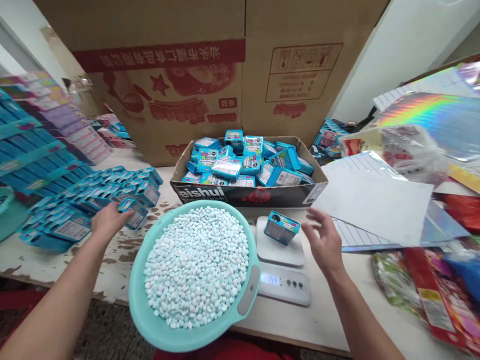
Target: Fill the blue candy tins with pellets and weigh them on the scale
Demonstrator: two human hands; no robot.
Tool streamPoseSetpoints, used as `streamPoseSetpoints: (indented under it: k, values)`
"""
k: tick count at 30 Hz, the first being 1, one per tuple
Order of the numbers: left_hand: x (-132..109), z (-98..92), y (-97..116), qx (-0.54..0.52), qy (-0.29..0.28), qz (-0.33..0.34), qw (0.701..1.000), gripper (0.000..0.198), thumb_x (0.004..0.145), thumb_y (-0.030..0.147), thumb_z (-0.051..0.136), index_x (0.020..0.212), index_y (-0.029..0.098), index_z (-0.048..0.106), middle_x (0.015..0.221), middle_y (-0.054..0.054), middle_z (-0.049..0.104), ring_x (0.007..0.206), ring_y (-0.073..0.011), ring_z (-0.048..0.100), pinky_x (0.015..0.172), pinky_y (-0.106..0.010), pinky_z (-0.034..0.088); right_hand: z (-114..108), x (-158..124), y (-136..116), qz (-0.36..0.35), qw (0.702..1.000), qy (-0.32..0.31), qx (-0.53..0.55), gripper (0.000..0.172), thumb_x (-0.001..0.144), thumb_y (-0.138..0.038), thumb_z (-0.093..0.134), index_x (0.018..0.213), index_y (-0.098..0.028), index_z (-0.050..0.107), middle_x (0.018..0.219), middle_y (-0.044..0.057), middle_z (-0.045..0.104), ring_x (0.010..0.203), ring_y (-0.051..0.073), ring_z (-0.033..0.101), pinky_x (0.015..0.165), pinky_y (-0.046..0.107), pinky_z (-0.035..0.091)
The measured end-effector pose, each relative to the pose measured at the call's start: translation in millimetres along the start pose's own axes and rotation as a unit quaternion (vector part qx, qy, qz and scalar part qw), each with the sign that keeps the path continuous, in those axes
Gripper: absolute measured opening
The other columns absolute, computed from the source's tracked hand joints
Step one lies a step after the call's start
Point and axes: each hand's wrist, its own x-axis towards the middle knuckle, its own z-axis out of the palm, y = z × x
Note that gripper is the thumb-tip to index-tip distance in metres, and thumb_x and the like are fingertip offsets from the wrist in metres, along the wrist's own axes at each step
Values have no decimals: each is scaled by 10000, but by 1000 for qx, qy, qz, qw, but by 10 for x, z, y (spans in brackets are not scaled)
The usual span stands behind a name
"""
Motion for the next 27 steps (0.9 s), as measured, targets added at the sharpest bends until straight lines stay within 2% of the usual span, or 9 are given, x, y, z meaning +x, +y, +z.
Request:
streamPoseSetpoints:
  k: [3, 6, 9, 13, 17, 19, 21, 24, 27]
  values:
    - [-7, 169, -189, 64, 2, -90, 994, 330, 674, 495, 587, 673, 215, 413, 562, -8, 522, 945, -382, 591, 737, -430, 439, 52, 524, -196, -132, 988, 41, -69, 511, 759, -467, 666, 1176, -191, 561, 1127, 103, 596, 1001, 250, 565, 808, 398, 476]
    - [-31, 204, -242, 81, 0, -75, 994, 368, 706, 570, 517, 773, 210, 480, 711, -49, 602, 1014, -426, 577, 738, -439, 464, 257, 1113, -266, -233, 956, -78, -159, 562, 761, -467, 675, 1226, -177, 551, 1207, 123, 575, 1128, 294, 495, 953, 464, 393]
    - [-102, 160, -225, 73, 35, -12, 997, 454, 709, 625, 489, 905, 218, 526, 884, -91, 644, 1068, -455, 550, 768, -492, 463, 439, 1493, -242, -214, 928, -168, -256, 613, 700, -533, 722, 1196, -196, 592, 1128, 125, 612, 1129, 362, 448, 931, 526, 370]
    - [-314, 70, -51, 42, 76, 67, 994, 467, 739, 659, 453, 936, 256, 585, 879, -40, 662, 1089, -416, 544, 797, -475, 432, 492, 1630, -199, -211, 908, -193, -305, 596, 587, -590, 786, 1037, -224, 654, 1013, 121, 620, 1066, 389, 444, 867, 549, 365]
    - [-583, 44, 327, -5, 81, 82, 993, 399, 768, 594, 455, 954, 277, 611, 940, -39, 663, 1004, -368, 581, 784, -458, 436, 416, 1646, -210, -186, 937, -162, -249, 638, 467, -544, 847, 933, -182, 604, 882, 63, 582, 964, 326, 502, 834, 509, 397]
    - [-751, 93, 565, -36, 43, 89, 994, 416, 767, 567, 460, 973, 244, 624, 980, -58, 662, 916, -326, 607, 775, -438, 455, 343, 1664, -252, -164, 969, -106, -149, 601, 503, -533, 824, 906, -179, 552, 848, 24, 563, 878, 256, 538, 808, 454, 432]
    - [-948, 188, 802, -59, -50, 129, 989, 441, 745, 558, 493, 987, 221, 644, 1001, -62, 672, 839, -275, 619, 762, -395, 472, 231, 1664, -327, -143, 989, -29, -7, 557, 584, -533, 768, 924, -191, 489, 842, -2, 559, 818, 202, 562, 774, 398, 462]
    - [-1221, 352, 1098, -48, -215, 241, 945, 412, 702, 500, 573, 1003, 235, 668, 1052, -58, 677, 891, -255, 617, 783, -341, 465, -18, 1537, -481, -111, 975, 55, 187, 498, 629, -440, 760, 920, -208, 429, 859, -6, 565, 832, 175, 592, 791, 358, 472]
    - [-1339, 431, 1270, -21, -254, 292, 922, 246, 706, 388, 567, 867, 250, 691, 931, -51, 697, 873, -258, 617, 749, -326, 447, -313, 1187, -591, -80, 947, 106, 291, 461, 575, -301, 815, 854, -214, 458, 815, -14, 559, 818, 157, 595, 821, 335, 469]
